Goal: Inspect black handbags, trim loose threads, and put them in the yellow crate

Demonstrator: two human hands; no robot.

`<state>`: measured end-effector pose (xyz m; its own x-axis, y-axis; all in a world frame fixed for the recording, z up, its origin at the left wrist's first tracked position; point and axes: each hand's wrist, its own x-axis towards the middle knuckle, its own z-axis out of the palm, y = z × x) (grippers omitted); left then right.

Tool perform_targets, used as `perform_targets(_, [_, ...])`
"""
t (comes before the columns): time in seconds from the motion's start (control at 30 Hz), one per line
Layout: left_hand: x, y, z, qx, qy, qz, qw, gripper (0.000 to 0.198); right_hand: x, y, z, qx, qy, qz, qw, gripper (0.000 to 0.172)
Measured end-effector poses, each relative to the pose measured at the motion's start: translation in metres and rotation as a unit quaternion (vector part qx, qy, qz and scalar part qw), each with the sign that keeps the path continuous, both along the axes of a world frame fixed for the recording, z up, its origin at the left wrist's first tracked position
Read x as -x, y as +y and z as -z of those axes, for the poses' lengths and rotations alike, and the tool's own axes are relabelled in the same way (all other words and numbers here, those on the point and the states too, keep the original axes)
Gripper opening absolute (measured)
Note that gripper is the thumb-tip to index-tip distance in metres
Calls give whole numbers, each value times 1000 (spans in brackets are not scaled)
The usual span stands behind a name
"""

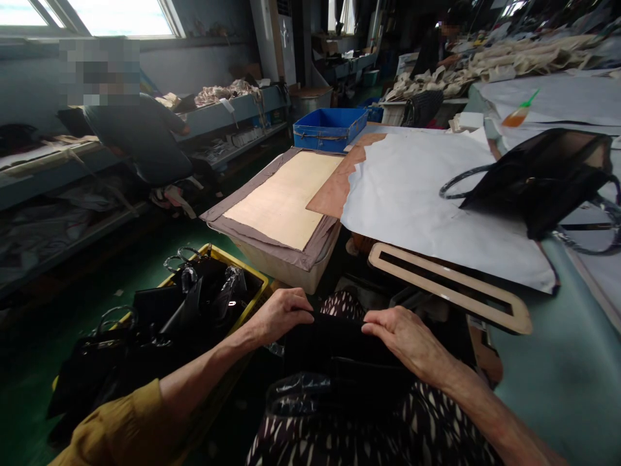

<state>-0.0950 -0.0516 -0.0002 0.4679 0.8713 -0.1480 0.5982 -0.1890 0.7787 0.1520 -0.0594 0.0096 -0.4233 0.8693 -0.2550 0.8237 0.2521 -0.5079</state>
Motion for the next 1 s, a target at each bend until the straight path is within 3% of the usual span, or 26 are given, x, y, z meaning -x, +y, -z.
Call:
perform_targets(0.33, [-4,-14,5,-30,9,-59,998,17,0,-2,1,-11,7,-10,1000,34])
perform_targets(0.47, [-2,-13,3,-28,20,-52,998,19,0,-3,0,-29,2,-14,999,35])
perform_targets(0.63, [-9,-5,-18,-39,87,43,995,21,0,-3,-3,-34,6,-19,999,34])
perform_targets(0.7, [-20,0,-27,-59,152,95,982,32,2,-3,-4,-39,8,-29,999,31])
perform_targets(0.8, [-41,9,-33,-88,228,196,950,31,7,-3,-4,-53,1,-55,997,28])
perform_targets(0.9, [-63,16,-33,-103,231,270,929,27,9,-4,-5,-63,-11,-65,996,24])
perform_targets(1.0, [-77,21,-39,-103,231,287,924,17,5,-3,-11,-35,5,-41,999,21])
